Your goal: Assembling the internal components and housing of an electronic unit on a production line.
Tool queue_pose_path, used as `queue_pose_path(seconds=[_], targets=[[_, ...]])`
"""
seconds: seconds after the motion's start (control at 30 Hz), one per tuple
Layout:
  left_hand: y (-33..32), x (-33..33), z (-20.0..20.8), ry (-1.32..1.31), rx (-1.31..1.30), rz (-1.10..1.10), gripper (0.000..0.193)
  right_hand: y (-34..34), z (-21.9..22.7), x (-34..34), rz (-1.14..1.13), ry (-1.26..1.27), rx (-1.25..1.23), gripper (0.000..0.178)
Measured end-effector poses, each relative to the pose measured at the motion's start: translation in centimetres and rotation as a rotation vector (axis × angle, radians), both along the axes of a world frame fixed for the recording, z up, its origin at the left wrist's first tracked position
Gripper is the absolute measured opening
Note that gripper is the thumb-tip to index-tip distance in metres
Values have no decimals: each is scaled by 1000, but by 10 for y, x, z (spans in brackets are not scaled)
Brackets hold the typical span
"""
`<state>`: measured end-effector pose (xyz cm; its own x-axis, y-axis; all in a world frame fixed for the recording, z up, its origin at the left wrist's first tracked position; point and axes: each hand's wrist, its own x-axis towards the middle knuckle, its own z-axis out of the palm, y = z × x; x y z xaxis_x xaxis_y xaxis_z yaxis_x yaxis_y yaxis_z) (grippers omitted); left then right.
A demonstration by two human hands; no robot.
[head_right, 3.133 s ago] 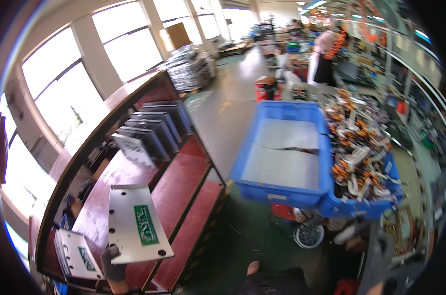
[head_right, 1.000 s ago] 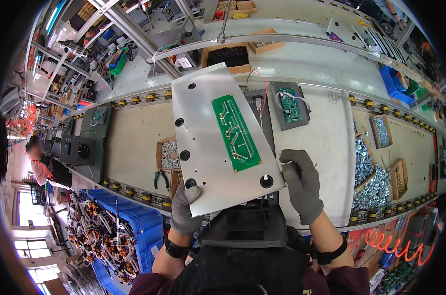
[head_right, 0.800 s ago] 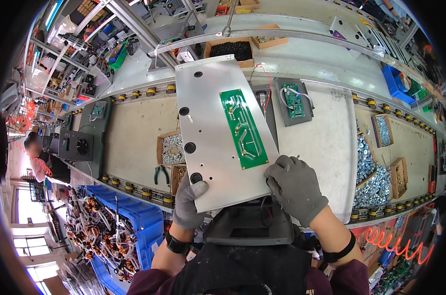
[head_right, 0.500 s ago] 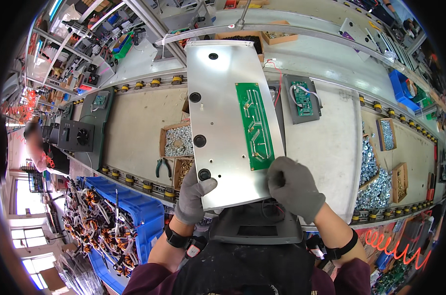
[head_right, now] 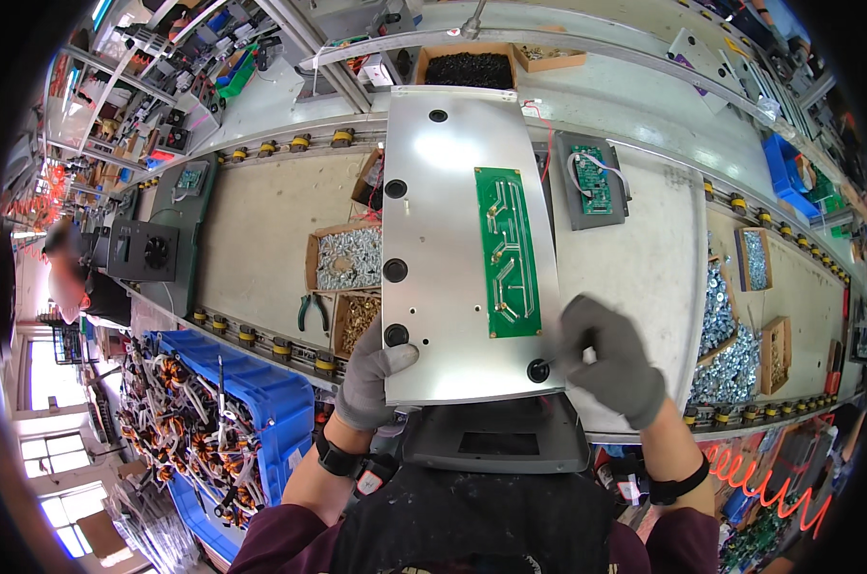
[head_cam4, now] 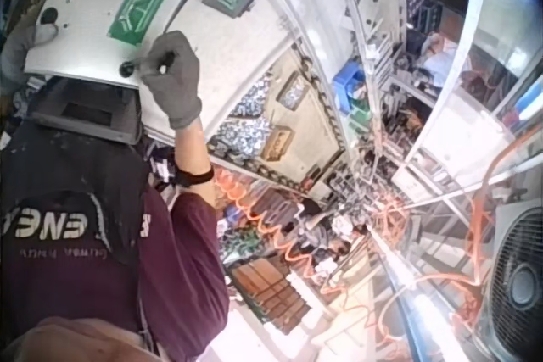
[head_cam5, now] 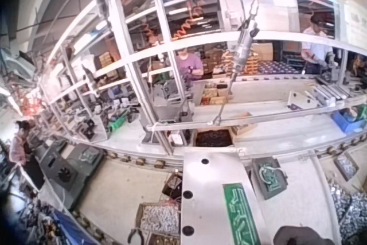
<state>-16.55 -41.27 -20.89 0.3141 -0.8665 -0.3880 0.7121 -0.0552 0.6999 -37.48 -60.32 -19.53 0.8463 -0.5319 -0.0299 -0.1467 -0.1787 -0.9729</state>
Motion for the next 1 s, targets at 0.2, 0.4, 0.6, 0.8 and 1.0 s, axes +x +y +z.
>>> queue_pose_path(seconds=[0.2,0.4,0.6,0.8,1.0], targets=[[8,-11,2,10,45,-93,68,-45,-31,-55,-572,-17,262,12],[8,-18,-16,16,37,-186,74,-43,-76,-2,-344,210,521,55],[17,3,-25,-633,304,-551,60,-48,-78,42,-297,-33,696,44],[16,7,-16,-1301,653,-923,64,-40,-70,39,-271,-30,586,43],[37,17,-33,-1123,479,-862,58,-15,-84,34,-340,-23,629,47]])
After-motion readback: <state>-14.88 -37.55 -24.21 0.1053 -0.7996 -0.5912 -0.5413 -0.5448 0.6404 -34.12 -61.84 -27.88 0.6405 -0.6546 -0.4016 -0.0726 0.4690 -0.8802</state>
